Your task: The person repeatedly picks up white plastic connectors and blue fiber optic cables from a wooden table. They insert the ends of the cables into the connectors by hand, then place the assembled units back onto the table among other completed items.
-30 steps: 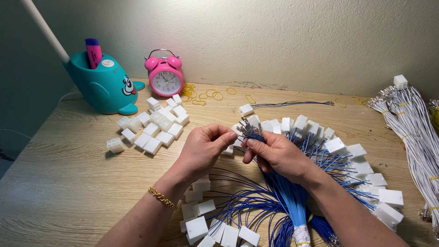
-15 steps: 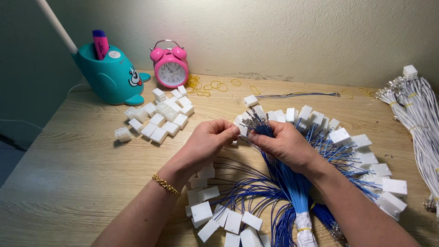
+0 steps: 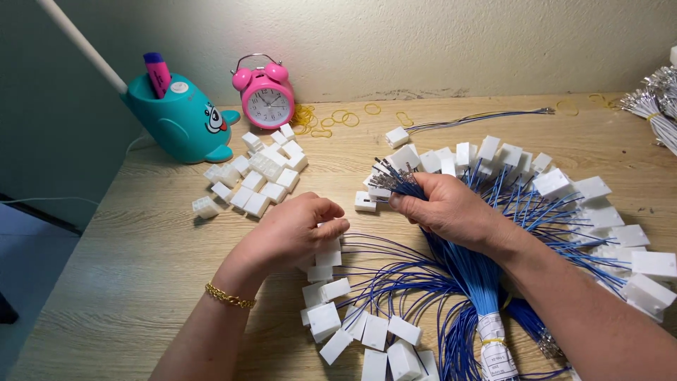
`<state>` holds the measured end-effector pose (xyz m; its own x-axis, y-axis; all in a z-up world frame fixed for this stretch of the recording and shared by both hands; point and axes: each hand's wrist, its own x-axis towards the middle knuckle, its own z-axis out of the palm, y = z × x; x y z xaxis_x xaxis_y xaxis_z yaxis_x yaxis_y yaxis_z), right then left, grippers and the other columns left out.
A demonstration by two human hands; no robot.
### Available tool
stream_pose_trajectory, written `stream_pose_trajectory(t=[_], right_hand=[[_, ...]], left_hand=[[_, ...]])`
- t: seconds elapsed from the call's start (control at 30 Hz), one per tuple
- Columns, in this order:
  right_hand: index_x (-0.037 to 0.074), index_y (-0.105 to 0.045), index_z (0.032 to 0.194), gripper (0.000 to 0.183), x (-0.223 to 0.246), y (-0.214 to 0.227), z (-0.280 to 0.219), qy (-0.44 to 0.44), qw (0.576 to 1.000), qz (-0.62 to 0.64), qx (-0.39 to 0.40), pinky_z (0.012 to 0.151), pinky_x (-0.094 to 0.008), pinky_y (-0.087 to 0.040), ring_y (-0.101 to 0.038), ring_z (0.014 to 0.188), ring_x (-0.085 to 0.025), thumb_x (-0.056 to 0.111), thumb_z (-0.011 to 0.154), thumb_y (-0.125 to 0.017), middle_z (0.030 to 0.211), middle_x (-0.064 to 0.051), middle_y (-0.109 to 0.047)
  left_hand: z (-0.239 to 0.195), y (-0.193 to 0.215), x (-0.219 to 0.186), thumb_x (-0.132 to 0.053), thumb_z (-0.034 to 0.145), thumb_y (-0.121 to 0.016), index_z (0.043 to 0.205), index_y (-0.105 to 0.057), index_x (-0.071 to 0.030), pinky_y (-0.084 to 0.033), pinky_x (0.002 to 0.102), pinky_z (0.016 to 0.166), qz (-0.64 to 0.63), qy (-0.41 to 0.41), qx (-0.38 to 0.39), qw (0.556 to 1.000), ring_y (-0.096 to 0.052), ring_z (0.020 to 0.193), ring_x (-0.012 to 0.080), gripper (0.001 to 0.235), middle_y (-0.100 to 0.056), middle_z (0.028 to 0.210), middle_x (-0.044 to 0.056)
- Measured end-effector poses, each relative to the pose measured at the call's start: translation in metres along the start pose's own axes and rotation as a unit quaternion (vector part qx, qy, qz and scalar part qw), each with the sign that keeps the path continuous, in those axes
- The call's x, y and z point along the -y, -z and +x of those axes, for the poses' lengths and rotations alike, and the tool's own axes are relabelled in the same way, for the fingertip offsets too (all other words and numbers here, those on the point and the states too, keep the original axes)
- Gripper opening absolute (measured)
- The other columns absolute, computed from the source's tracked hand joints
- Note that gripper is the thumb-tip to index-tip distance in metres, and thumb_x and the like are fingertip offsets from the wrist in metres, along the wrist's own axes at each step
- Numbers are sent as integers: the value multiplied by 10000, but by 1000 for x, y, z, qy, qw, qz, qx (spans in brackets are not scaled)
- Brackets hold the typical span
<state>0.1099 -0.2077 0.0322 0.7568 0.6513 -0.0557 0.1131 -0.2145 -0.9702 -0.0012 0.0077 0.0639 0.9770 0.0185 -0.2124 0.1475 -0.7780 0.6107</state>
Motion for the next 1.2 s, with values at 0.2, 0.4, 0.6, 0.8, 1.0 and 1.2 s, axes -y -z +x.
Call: stream_pose_trajectory(t=[0.2,0.4,0.6,0.8,1.0,1.2], right_hand=[[39,-631,624,263,9,-2,0,-34,998,-43,-20,423,-221,-357,-446,402,-122,183,796,-769,407,-55,-500],[44,-614,617,232,14,-4,-4,-8,999,30,-45,430,-179,-359,-477,402,-87,83,764,-788,391,-41,-495],[9,-713,784,93,-6,1,4,-27,994,93,-48,488,-219,-415,-480,484,-96,1,740,-794,546,-48,-611],[7,-681,761,108,-2,3,-3,-6,994,101,-40,425,-198,-329,-431,424,-92,13,759,-789,447,-51,-491],[11,-680,767,123,-14,7,1,9,992,121,-24,418,-225,-337,-425,429,-100,41,784,-798,489,-37,-484],[3,-667,759,130,-12,7,0,21,994,109,-20,422,-229,-357,-445,444,-114,47,809,-780,500,-44,-482]], left_hand=[[3,-13,3,-389,781,-702,1117,-711,-162,-545,418,856,94,62,30,993,-677,990,309,405,-640,1052,78],[-3,-13,0,-294,741,-725,1108,-703,-153,-538,446,885,63,52,62,995,-658,1048,338,393,-639,1086,93],[-3,-13,1,-154,707,-701,1104,-712,-162,-547,409,780,13,32,43,998,-694,897,314,397,-677,936,101],[10,-20,28,-100,761,-673,1087,-730,-62,-525,295,726,-169,-5,24,985,-599,767,142,332,-621,828,37],[17,-20,38,-73,846,-682,1117,-683,-32,-519,217,641,-339,-67,-13,938,-594,778,105,274,-670,907,60],[15,-25,27,-47,896,-621,1203,-589,-19,-614,296,647,-427,-53,-9,903,-729,831,233,309,-678,989,169]])
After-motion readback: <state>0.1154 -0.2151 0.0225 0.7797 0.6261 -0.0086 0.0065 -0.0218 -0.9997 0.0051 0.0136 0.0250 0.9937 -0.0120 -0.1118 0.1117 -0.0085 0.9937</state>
